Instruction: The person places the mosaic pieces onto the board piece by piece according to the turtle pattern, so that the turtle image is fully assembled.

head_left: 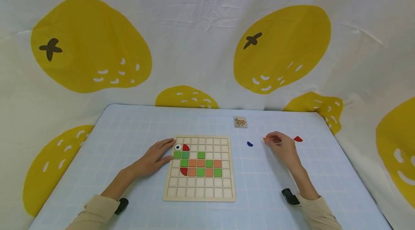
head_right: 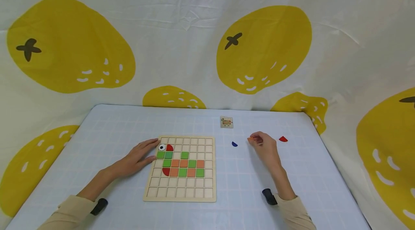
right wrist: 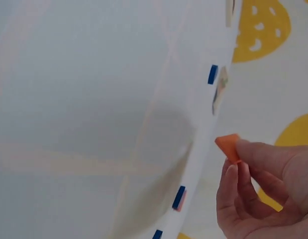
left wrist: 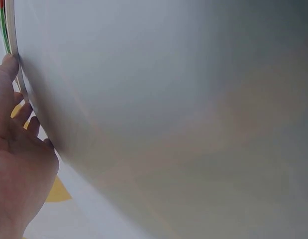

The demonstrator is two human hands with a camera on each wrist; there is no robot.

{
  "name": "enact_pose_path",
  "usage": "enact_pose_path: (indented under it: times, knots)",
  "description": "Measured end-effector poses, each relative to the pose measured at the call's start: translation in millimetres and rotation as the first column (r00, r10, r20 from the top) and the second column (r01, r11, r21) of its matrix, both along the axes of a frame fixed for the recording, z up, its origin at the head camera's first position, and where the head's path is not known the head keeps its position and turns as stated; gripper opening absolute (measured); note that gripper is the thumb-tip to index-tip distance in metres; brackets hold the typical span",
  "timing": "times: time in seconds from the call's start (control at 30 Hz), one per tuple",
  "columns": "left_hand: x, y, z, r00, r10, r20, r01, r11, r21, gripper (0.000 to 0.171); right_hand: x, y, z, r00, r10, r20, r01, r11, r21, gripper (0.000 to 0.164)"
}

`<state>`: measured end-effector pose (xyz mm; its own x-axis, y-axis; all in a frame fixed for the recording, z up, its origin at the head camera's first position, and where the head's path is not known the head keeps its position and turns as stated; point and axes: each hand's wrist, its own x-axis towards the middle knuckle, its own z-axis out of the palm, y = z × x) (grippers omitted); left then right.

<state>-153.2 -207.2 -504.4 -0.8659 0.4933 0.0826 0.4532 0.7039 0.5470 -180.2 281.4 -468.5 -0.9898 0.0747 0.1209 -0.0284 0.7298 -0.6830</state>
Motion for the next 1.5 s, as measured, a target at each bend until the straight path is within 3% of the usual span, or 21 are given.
enact_pose_path:
  times: [0.47, 0.77, 1.03, 1.5]
  knots:
    - [-1.6, -0.1, 0.0, 1.000, -0.005, 0.000, 0.005, 1.000, 0.002, 0.063, -2.4, -52.5, 2.5, 0.998, 0.064, 0.015, -0.063, 0.995, -0.077, 0.017]
    - [-1.1, -0.1, 0.6, 1.000, -0.003, 0.003, 0.003, 1.000, 0.003, 0.063, -4.1, -82.3, 4.1, 0.989, 0.146, 0.026, -0.142, 0.983, -0.117, 0.016]
    - [-0.2, 0.3, 1.5, 1.000, -0.008, 0.005, 0.008, 1.000, 0.013, 0.063, -4.4, -102.8, -0.8, 0.969, 0.246, -0.015, -0.245, 0.957, -0.157, 0.011]
    - [-1.0, 0.3, 0.9, 1.000, -0.004, 0.013, 0.004, 1.000, 0.002, 0.063, 0.9, -131.7, -2.2, 0.939, 0.344, 0.024, -0.333, 0.923, -0.194, 0.009]
